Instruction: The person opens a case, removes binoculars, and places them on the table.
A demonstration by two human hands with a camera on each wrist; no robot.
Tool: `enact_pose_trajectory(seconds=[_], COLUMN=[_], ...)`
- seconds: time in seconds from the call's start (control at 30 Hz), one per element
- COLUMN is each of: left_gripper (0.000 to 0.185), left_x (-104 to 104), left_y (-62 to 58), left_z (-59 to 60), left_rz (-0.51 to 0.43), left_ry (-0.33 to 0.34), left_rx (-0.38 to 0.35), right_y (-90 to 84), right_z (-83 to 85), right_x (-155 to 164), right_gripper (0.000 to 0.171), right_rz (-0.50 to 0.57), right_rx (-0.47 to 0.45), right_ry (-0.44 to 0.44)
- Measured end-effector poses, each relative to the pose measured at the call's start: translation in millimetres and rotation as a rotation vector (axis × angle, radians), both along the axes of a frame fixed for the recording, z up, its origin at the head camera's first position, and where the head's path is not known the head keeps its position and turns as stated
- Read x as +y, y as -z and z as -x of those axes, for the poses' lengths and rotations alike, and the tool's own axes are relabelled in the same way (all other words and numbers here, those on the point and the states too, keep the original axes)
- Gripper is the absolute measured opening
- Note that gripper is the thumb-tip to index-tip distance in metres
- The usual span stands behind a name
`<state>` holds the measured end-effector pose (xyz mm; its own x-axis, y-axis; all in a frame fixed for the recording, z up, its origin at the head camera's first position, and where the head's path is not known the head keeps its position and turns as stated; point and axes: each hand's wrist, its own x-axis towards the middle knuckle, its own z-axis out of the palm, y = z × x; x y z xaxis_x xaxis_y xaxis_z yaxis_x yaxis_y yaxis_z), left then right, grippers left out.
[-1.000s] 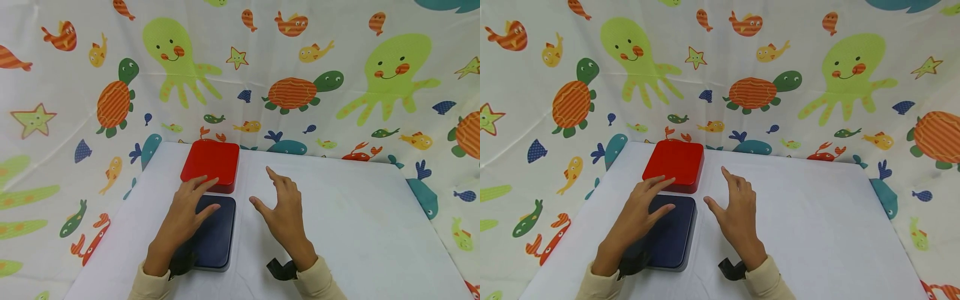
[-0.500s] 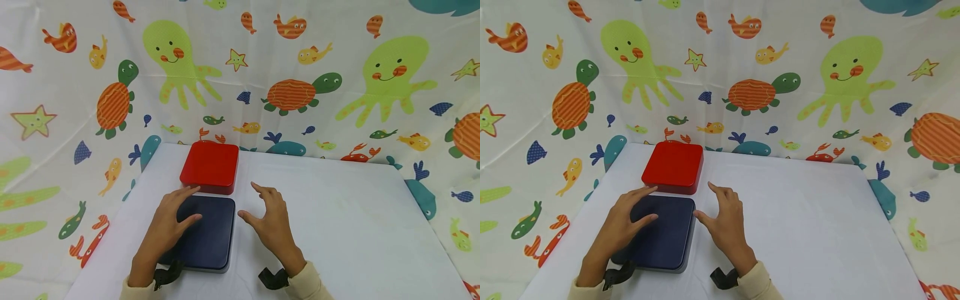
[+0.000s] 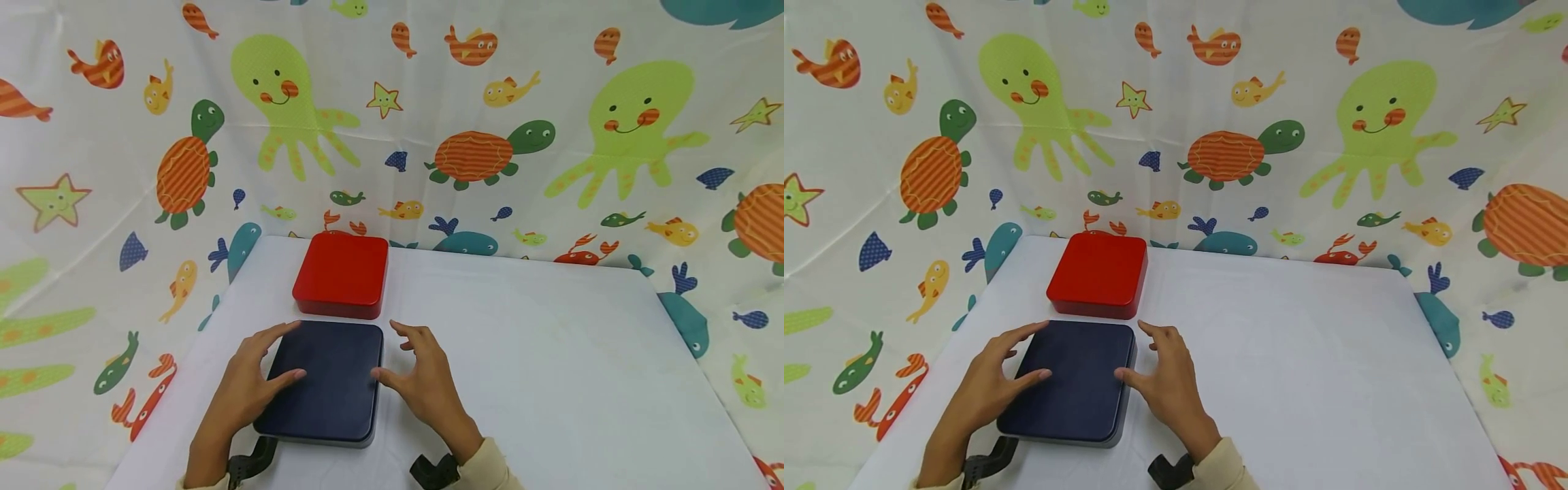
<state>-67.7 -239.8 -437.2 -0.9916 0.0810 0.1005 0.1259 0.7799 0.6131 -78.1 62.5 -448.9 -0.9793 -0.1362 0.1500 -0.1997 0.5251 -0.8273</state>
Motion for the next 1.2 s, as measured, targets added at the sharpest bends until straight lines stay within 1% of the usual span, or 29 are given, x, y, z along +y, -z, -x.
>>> enact_pose_trajectory(seconds=[0.33, 0.5, 0.67, 0.8, 0.93, 1.2], left_gripper=[0.086, 0.085, 0.085, 0.085, 0.085, 0.083], left_x=[-13, -14, -14, -13, -12, -10], left_y=[9.3, 11.9, 13.7, 14.1, 13.7, 11.6], left_z=[-5.5, -6.4, -6.4, -5.9, -6.0, -6.7], left_rz=[-0.038, -0.041, -0.035, -0.033, -0.025, -0.005], left_ry=[-0.035, -0.056, -0.065, -0.062, -0.072, -0.096], left_rx=[-0.123, -0.167, -0.172, -0.161, -0.168, -0.189], right_y=[14.9, 18.4, 21.9, 22.7, 23.8, 22.9], right_z=[-4.5, -5.0, -3.7, -4.1, -3.9, -4.7], right_x=[-7, -11, -15, -16, -18, -22], right_gripper=[0.089, 0.087, 0.083, 0.084, 0.086, 0.089], right_rz=[0.090, 0.117, 0.114, 0.130, 0.144, 0.182], right_rx=[-0.094, -0.122, -0.106, -0.110, -0.113, -0.152], right_ry=[-0.073, -0.088, -0.086, -0.073, -0.053, -0.026])
